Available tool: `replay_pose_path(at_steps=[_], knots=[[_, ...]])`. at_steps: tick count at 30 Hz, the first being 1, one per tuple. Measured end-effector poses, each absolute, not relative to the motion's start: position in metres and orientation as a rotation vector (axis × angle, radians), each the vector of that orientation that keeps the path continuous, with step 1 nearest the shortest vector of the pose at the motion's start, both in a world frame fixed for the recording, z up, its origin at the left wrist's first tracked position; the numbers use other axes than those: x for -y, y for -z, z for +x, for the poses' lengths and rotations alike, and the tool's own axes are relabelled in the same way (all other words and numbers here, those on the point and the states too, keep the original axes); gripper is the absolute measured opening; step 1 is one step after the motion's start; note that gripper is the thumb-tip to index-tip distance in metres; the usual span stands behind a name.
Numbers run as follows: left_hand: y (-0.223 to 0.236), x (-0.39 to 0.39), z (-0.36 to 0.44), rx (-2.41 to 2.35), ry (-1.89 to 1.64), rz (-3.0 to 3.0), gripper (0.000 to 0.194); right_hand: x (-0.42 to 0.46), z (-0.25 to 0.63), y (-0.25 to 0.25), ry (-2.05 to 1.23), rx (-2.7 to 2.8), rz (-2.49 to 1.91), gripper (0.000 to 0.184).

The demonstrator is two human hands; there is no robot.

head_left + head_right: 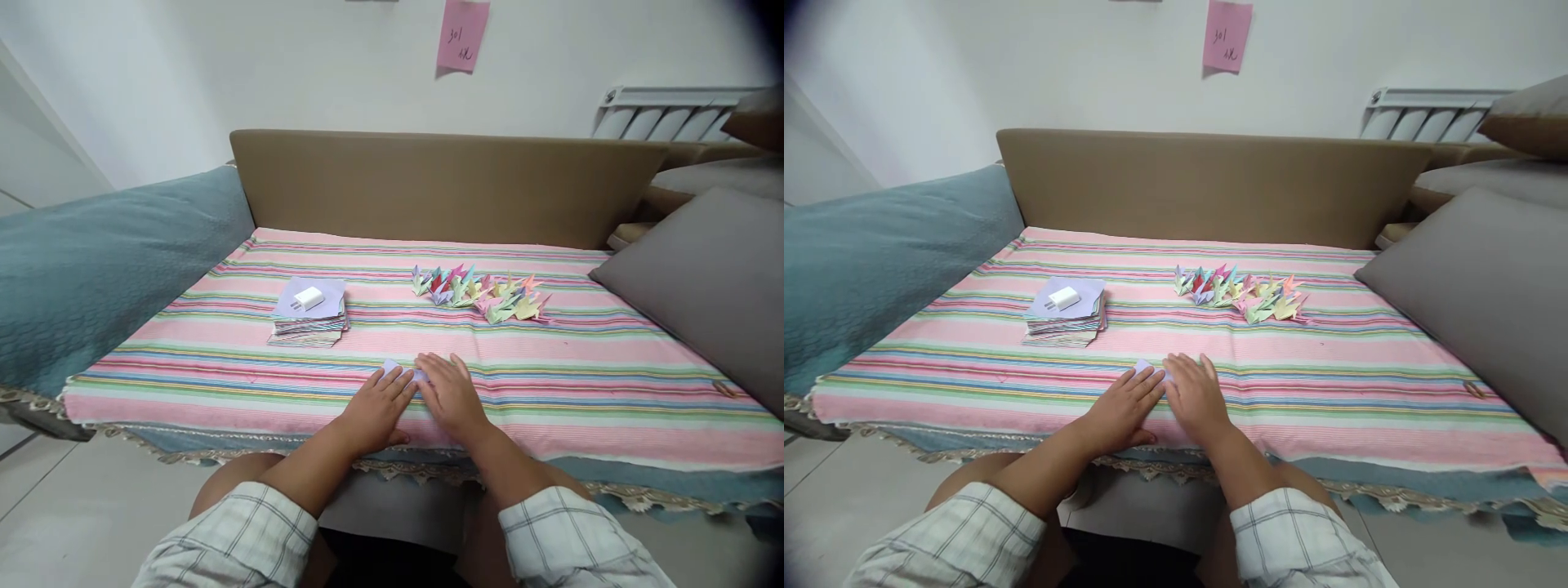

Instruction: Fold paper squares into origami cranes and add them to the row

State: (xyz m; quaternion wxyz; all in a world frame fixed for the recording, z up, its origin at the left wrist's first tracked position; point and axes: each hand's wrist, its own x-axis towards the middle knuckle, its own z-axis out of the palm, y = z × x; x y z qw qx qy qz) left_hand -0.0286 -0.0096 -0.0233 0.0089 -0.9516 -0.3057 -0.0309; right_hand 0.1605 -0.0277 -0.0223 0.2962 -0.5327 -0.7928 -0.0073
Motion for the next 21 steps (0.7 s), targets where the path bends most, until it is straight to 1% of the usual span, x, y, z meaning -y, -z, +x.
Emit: replay_pose_path(at_steps=[2,5,9,13,17,19,21], knots=[[0.021,0.009,-0.028,0.972,0.107,-2.998,0.084,0.036,0.153,0.025,-0.003,2.273,-1.355,0.046],[0.021,0.007,-0.029,0.976,0.142,-3.027,0.083,0.043,0.146,0.03,-0.034,2.413,-1.377,0.061],[0.025,0.005,-0.029,0.949,0.142,-3.042,0.089,0.042,0.153,0.034,-0.108,2.457,-1.512,0.077],[0.028,0.003,-0.029,0.953,0.103,-3.034,0.092,0.036,0.167,0.033,-0.12,2.374,-1.759,0.077],[0.03,0.002,-0.029,0.957,0.117,-3.029,0.092,0.036,0.177,0.031,-0.038,2.203,-2.003,0.075],[0.031,0.003,-0.03,0.956,0.133,-3.034,0.092,0.04,0.177,0.031,0.027,2.204,-1.977,0.07],[0.03,0.004,-0.03,0.962,0.156,-3.039,0.093,0.046,0.176,0.032,0.063,2.31,-1.82,0.063]])
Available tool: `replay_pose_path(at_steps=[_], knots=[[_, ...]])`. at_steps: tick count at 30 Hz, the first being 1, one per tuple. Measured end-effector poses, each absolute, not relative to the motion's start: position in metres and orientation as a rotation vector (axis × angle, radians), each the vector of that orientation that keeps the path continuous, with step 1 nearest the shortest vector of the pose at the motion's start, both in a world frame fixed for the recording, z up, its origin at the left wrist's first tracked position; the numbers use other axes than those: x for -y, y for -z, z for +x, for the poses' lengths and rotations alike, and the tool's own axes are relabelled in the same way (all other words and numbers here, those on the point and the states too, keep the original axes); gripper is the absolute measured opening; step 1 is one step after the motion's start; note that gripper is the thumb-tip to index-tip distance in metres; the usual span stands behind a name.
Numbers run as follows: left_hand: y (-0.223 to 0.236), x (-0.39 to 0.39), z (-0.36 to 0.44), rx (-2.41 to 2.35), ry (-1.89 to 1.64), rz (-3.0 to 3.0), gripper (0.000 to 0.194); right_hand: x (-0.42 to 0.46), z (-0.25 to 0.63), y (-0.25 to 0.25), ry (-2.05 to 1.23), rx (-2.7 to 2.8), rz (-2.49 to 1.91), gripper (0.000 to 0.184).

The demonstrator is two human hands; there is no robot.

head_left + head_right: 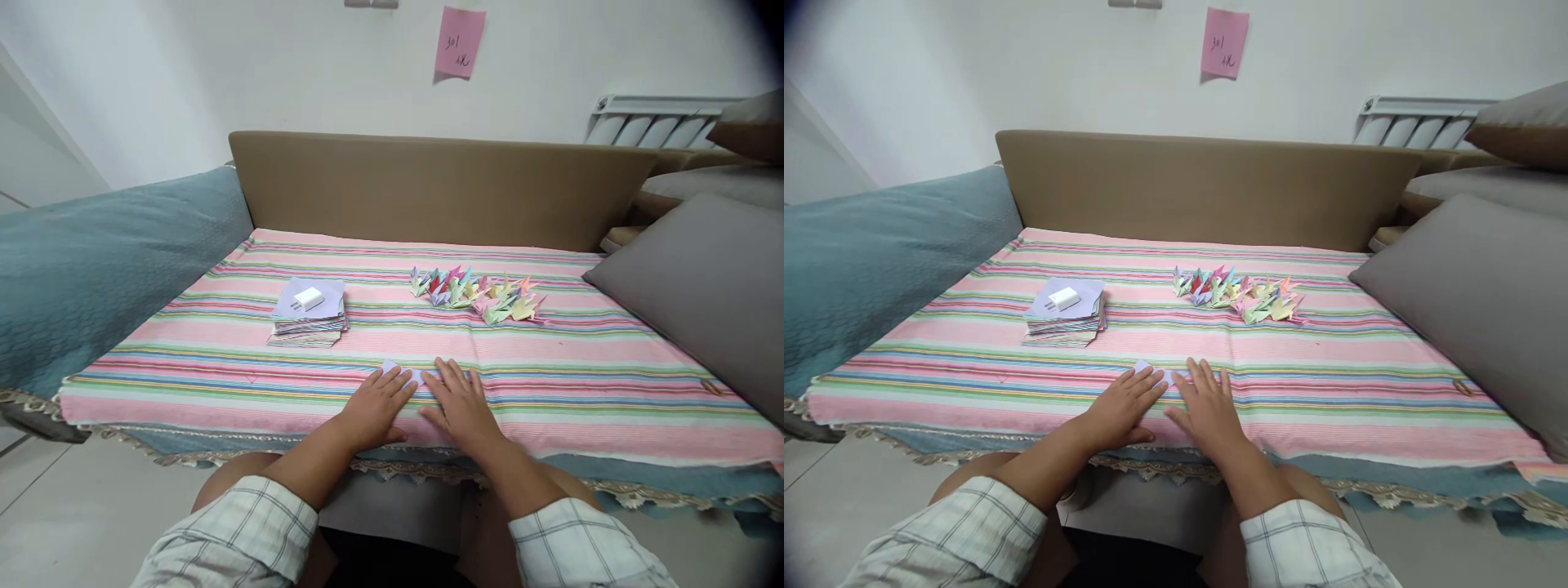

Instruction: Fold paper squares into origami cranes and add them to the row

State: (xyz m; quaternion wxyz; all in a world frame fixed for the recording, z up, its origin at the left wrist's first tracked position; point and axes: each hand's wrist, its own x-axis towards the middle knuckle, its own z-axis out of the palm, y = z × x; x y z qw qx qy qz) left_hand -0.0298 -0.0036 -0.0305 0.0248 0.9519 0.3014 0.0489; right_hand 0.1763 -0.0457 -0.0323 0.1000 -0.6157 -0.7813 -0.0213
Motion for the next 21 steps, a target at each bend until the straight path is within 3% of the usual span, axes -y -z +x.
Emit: replay_pose_path(at_steps=[4,10,21], knots=[[0.028,0.006,-0.029,-0.964,-0.183,2.917,0.095,0.053,0.173,0.035,0.066,2.403,-1.669,0.061],[0.024,0.007,-0.03,-0.963,-0.168,2.917,0.082,0.052,0.174,0.036,0.049,2.292,-1.798,0.052],[0.023,0.007,-0.029,-0.972,-0.163,2.883,0.081,0.042,0.195,0.026,0.169,2.028,-1.953,0.052]])
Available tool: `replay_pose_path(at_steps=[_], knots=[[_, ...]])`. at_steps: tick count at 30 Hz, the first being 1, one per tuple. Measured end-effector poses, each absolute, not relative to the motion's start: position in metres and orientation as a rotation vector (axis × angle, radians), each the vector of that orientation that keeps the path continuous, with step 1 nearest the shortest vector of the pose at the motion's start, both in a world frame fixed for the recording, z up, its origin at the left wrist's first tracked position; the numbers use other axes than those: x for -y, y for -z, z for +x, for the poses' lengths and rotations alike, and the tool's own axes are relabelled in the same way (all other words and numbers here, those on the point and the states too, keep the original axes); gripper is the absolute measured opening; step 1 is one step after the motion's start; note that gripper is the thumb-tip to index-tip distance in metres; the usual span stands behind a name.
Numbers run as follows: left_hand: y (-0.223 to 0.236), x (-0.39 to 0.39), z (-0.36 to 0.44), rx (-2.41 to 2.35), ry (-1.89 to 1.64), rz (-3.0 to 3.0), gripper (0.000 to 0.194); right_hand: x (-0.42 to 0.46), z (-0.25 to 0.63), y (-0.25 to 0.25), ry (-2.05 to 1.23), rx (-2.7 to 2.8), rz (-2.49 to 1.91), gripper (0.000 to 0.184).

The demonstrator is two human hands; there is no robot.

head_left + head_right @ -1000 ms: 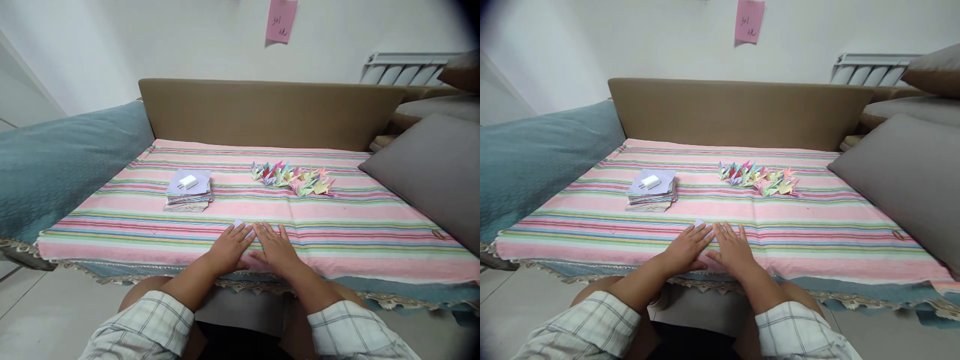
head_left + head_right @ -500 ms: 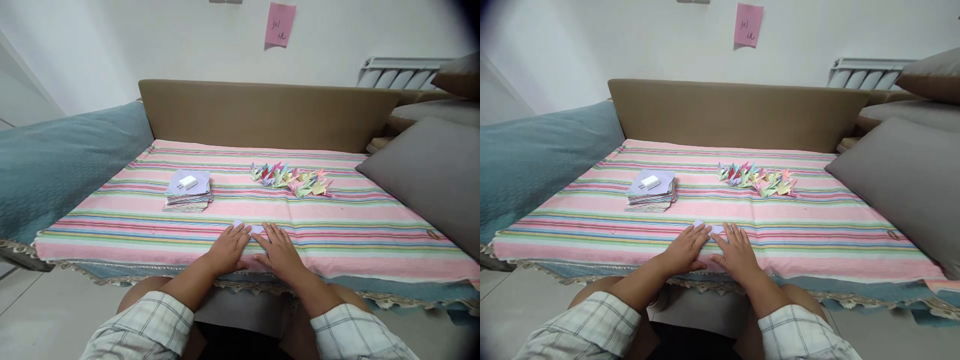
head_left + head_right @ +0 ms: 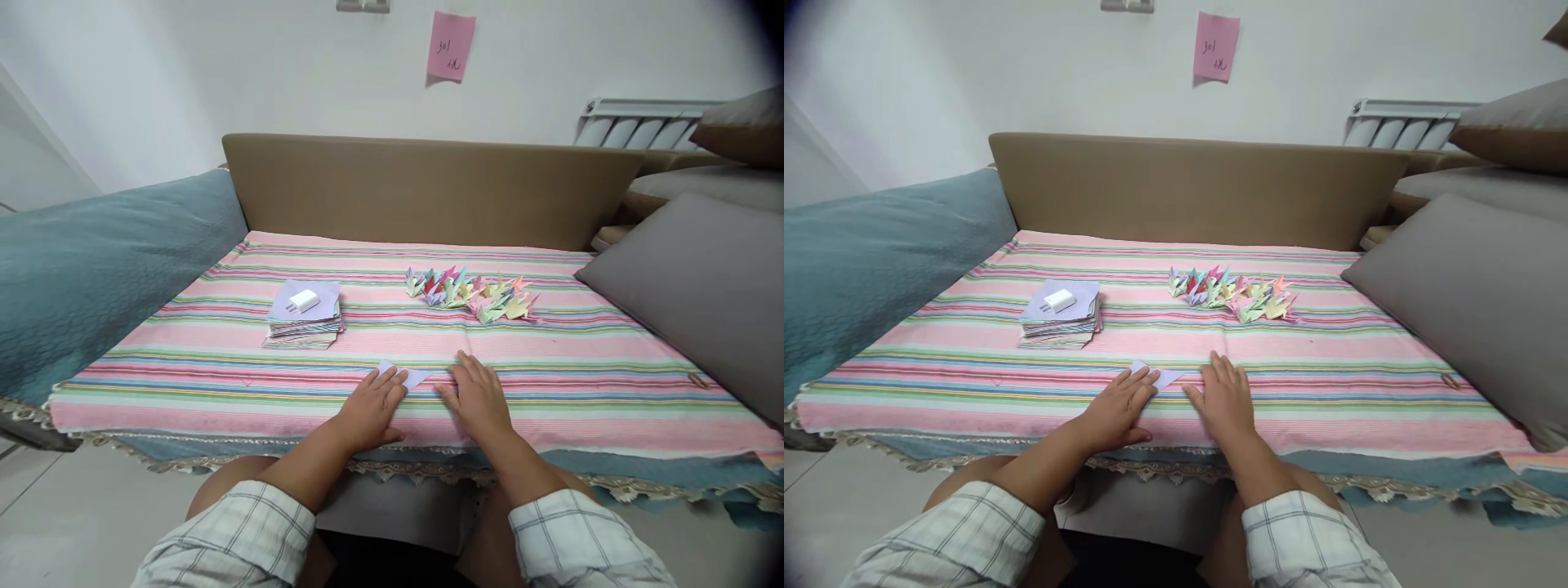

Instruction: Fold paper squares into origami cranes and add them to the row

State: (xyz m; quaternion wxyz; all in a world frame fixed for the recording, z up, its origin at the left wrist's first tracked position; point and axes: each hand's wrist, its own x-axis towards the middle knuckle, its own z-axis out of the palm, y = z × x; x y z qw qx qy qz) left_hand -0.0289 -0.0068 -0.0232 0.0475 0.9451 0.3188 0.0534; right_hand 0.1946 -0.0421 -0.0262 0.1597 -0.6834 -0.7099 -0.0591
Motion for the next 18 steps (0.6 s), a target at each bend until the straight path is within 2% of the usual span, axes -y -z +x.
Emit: replay_pose_path(at_steps=[4,6,9,14,18], knots=[[0.018,0.009,-0.029,-0.974,-0.169,2.86,0.08,0.04,0.17,0.033,0.126,2.337,-1.44,0.066],[0.017,0.009,-0.028,-0.975,-0.182,2.844,0.083,0.038,0.158,0.036,0.081,2.368,-1.357,0.074],[0.017,0.009,-0.028,-0.992,-0.198,2.838,0.087,0.035,0.148,0.039,0.017,2.366,-1.399,0.078],[0.024,0.007,-0.028,-1.029,-0.259,2.856,0.094,0.036,0.147,0.04,-0.028,2.372,-1.512,0.074],[0.026,0.008,-0.027,-1.05,-0.244,2.881,0.082,0.036,0.151,0.04,-0.024,2.341,-1.689,0.078]])
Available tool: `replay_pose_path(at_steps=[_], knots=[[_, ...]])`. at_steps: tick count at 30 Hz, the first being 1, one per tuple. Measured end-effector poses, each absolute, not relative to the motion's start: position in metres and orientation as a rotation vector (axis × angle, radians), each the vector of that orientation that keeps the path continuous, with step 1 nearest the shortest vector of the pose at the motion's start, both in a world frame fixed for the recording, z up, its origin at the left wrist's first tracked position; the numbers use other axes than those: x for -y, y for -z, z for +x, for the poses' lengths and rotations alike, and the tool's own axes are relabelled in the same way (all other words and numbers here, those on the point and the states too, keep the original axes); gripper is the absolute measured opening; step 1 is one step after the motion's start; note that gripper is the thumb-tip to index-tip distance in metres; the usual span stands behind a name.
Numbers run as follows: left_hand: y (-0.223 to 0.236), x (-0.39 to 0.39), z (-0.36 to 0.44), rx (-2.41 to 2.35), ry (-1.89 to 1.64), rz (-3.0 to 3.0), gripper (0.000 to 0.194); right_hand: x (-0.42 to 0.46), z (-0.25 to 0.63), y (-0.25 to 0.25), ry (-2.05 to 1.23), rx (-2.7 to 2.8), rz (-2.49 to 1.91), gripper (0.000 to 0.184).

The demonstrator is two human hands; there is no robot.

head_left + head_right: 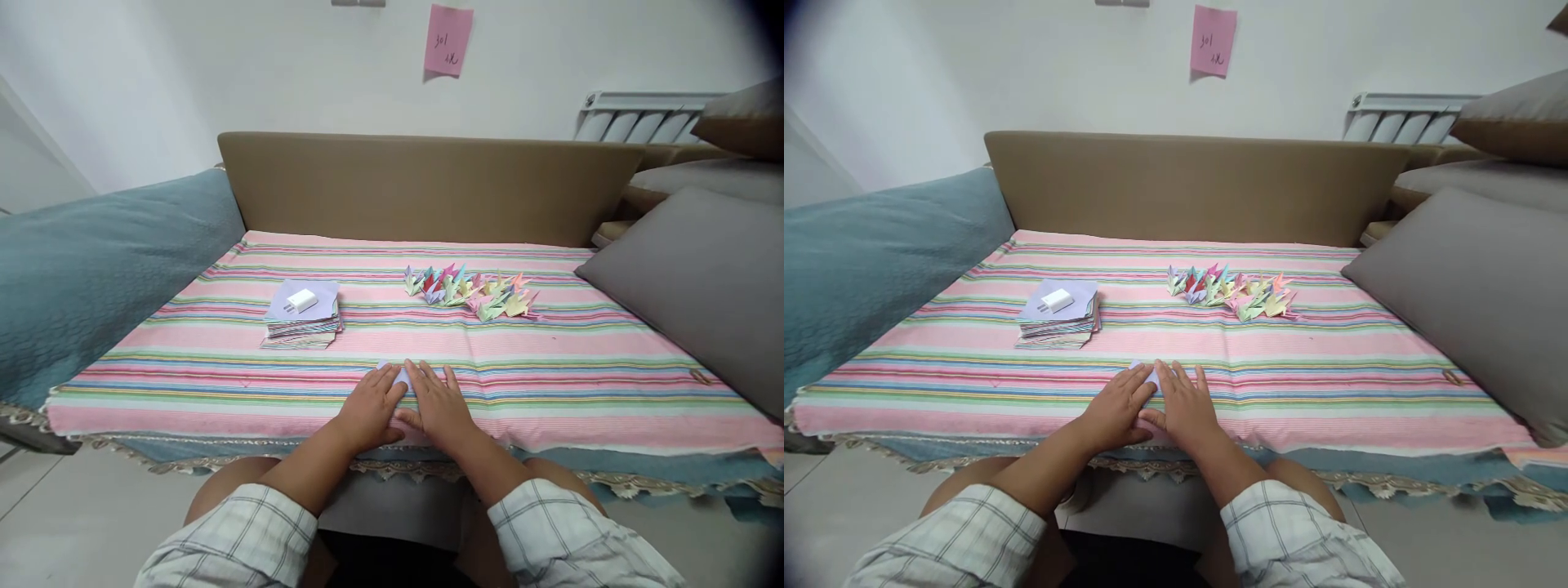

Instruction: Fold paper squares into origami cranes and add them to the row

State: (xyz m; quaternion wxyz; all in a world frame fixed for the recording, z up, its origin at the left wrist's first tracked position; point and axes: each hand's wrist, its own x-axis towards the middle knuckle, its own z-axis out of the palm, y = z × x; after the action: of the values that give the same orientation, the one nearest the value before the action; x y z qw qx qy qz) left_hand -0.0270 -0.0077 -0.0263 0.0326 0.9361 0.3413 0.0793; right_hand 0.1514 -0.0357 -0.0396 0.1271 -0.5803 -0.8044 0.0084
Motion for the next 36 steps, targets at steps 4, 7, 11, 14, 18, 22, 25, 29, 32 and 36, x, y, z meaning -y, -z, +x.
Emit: replay_pose_path(at_steps=[4,7,11,14,18,22,25,29,32,36], knots=[[0.026,0.008,-0.027,-1.063,-0.254,2.887,0.077,0.034,0.164,0.038,-0.011,2.221,-1.907,0.081],[0.027,0.008,-0.027,-1.058,-0.251,2.902,0.079,0.037,0.171,0.036,0.061,2.132,-1.951,0.081],[0.03,0.009,-0.026,-1.043,-0.279,2.89,0.082,0.04,0.165,0.038,0.112,2.386,-1.529,0.073],[0.027,0.008,-0.027,-1.021,-0.321,2.834,0.086,0.04,0.159,0.04,0.034,2.456,-1.409,0.071],[0.013,0.003,-0.038,-1.076,-0.367,2.625,0.087,0.038,0.156,0.038,-0.039,2.449,-1.438,0.063],[0.005,-0.003,-0.053,-1.373,-0.561,2.454,0.052,0.035,0.155,0.033,-0.05,2.351,-1.471,0.045],[0.007,-0.005,-0.059,-1.503,-0.551,2.422,0.045,0.029,0.152,0.029,-0.036,2.232,-1.514,0.037],[0.009,-0.005,-0.06,-1.502,-0.485,2.427,0.046,0.021,0.149,0.026,-0.065,2.15,-1.555,0.032],[0.007,-0.006,-0.058,-1.505,-0.56,2.343,0.04,0.02,0.149,0.025,-0.106,2.14,-1.548,0.029],[0.004,-0.005,-0.051,-1.52,-0.67,2.219,0.019,0.02,0.15,0.024,-0.115,2.16,-1.539,0.028]])
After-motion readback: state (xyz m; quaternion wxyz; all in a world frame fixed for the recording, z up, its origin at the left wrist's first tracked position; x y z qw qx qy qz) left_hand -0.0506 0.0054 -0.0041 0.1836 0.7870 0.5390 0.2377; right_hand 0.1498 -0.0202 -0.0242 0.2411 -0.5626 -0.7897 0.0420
